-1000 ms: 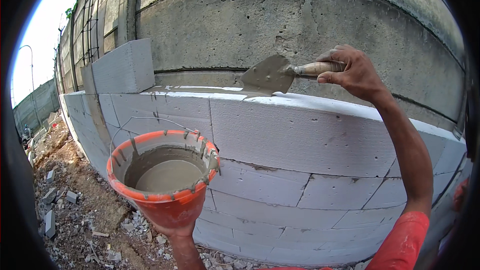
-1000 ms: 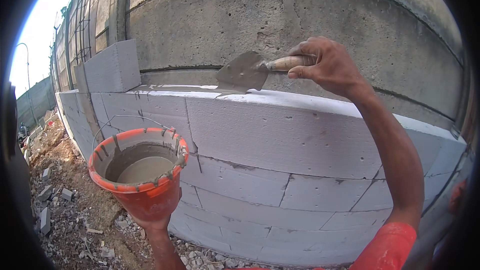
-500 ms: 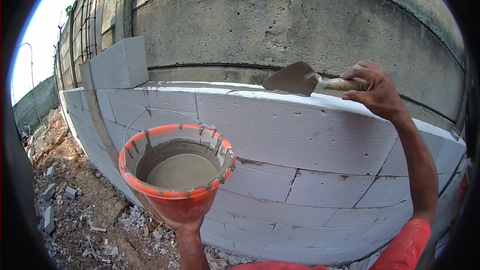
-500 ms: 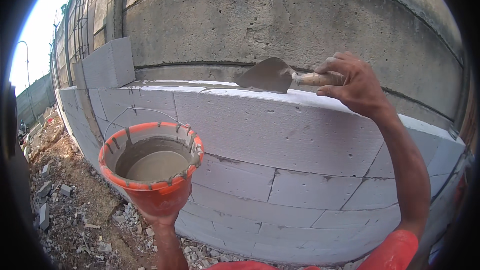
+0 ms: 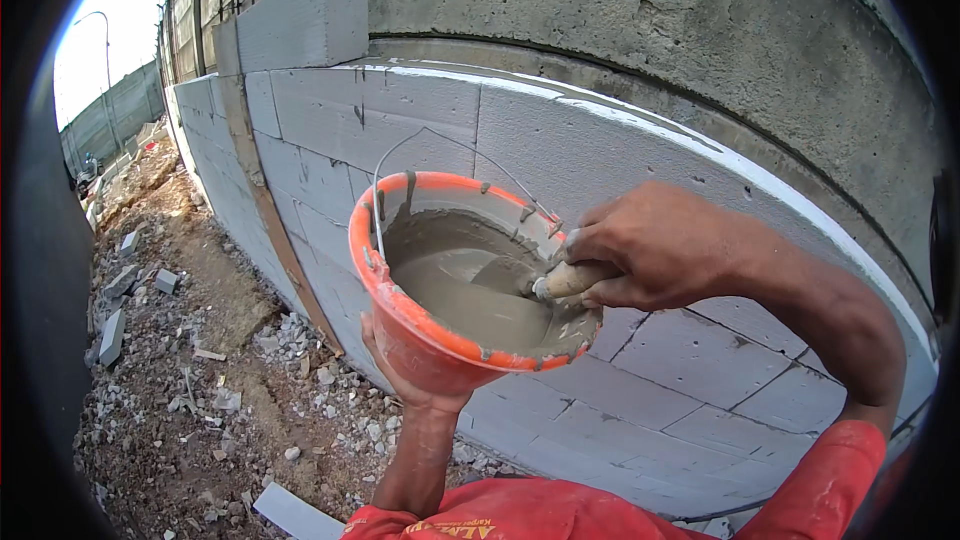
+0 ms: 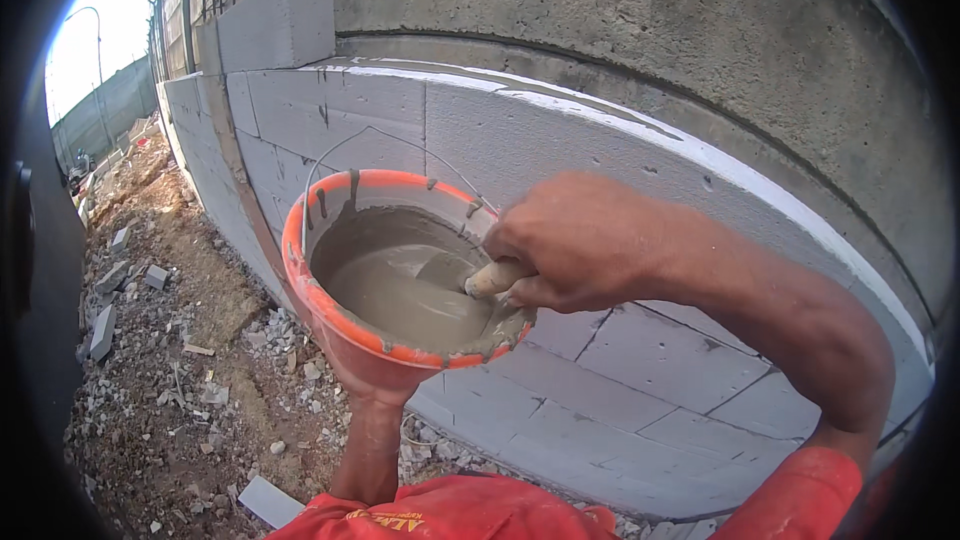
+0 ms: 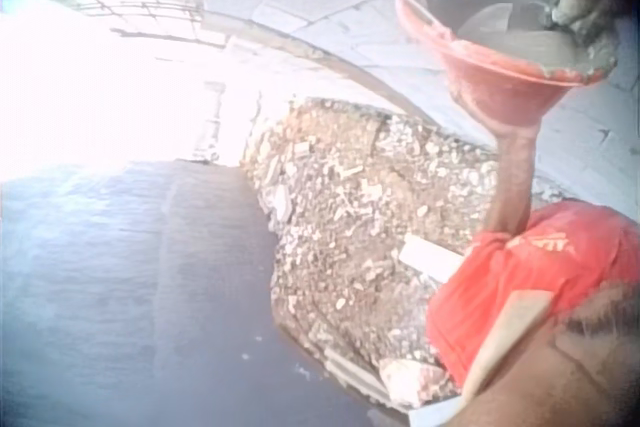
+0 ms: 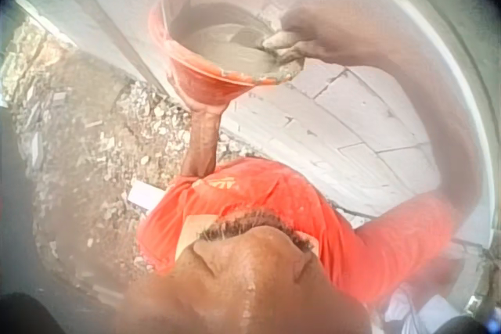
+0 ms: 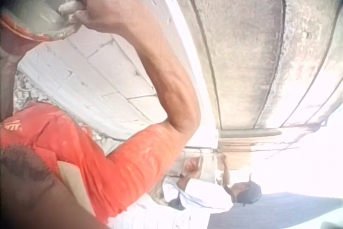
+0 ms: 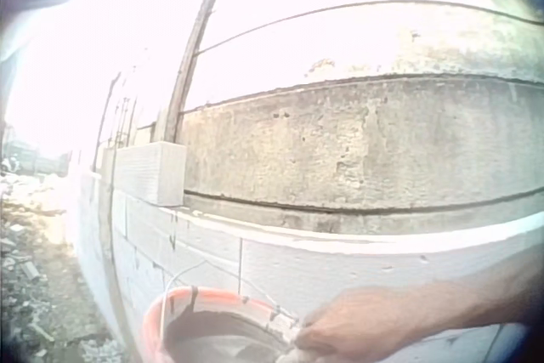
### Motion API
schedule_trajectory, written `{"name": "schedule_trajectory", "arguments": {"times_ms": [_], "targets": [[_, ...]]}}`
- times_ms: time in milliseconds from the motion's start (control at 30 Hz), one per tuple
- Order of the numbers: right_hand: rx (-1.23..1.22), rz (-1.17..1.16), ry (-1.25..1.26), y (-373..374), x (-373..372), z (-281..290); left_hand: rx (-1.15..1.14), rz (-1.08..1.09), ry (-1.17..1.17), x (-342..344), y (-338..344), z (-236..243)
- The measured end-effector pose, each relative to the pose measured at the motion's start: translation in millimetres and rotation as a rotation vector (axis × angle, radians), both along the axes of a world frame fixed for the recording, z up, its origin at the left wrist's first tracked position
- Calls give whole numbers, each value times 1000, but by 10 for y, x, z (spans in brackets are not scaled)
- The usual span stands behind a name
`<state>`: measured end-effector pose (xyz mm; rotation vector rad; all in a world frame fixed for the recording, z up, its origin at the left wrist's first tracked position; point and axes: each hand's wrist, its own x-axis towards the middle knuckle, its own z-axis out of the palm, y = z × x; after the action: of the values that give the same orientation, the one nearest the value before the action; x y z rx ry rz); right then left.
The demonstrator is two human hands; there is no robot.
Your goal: The person places a concrete block onto a wall, taps it with a mallet, and spreads mortar along the wall using a trowel. After laying another block onto the mortar, they check its alignment using a spirit level.
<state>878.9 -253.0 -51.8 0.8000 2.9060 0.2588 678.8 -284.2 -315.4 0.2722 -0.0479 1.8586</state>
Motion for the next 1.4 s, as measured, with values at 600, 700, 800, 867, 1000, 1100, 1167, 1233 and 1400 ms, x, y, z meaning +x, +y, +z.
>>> {"name": "schedule_trajectory", "arguments": {"times_ms": [600, 700, 800, 867, 1000, 1100, 1167, 1233, 1400], "targets": [[-305, -244, 992, 681, 847, 1061, 228, 125, 39, -435, 218, 1210], [-174, -367, 892, 855, 1059, 1075, 229, 109, 17, -446, 154, 1095], [-45, -427, 801, 777, 1287, 1003, 208, 77, -20, -433, 68, 897], [37, -403, 788, 698, 1479, 955, 215, 40, -37, -428, 39, 721], [194, -461, 715, 310, 1749, 977, 98, 66, 20, -462, -44, 451], [305, -518, 684, 17, 1948, 874, 91, 51, 5, -409, -94, 412], [379, -549, 663, -133, 2075, 811, 89, 46, 3, -352, -128, 410], [458, -522, 759, -254, 2186, 779, 90, 37, 3, -299, -151, 411], [562, -622, 687, -585, 2493, 652, 90, 2, 8, -150, -208, 361]]}}
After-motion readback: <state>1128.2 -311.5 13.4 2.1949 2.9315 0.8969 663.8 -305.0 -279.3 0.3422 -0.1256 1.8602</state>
